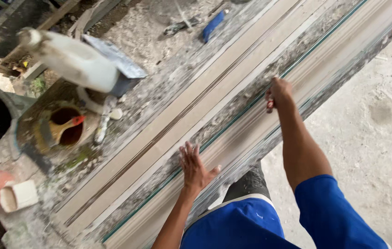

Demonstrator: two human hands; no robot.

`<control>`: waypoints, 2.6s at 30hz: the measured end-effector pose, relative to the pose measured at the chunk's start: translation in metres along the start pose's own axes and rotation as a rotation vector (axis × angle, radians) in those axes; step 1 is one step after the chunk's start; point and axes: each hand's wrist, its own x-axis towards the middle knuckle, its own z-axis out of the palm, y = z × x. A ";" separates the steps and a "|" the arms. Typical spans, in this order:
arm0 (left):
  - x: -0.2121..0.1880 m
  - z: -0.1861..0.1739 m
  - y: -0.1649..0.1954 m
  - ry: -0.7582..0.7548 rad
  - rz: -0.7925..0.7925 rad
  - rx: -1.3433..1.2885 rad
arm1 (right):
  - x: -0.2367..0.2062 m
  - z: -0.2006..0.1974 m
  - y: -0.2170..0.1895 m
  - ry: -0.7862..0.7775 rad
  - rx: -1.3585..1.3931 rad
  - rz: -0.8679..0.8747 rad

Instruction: The person scrapes dried plaster residue from long grooved mold strips laid on a workbench, running a small handheld scraper along the grooves. They hold each strip steady with one hand while scraping, working along the length of the strips and repositioning them as they go.

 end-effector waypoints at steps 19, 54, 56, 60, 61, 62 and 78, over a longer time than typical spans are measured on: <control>0.139 0.059 0.146 -0.557 -0.222 0.351 | 0.120 -0.042 -0.063 0.096 -0.195 -0.023; 0.473 0.211 0.492 -0.633 -0.129 0.347 | 0.520 -0.277 -0.492 0.069 -0.106 0.005; 0.474 0.208 0.493 -0.672 -0.144 0.375 | 0.524 -0.275 -0.481 0.014 -0.085 0.025; 0.473 0.209 0.488 -0.675 -0.159 0.408 | 0.433 -0.215 -0.372 0.040 -0.332 -0.131; 0.473 0.211 0.486 -0.679 -0.156 0.410 | 0.397 -0.195 -0.336 0.108 -0.395 -0.215; 0.473 0.212 0.484 -0.663 -0.136 0.412 | 0.358 -0.174 -0.301 0.144 -0.452 -0.273; 0.533 0.259 0.575 -0.261 0.031 0.221 | 0.501 -0.270 -0.476 -0.012 -0.281 -0.037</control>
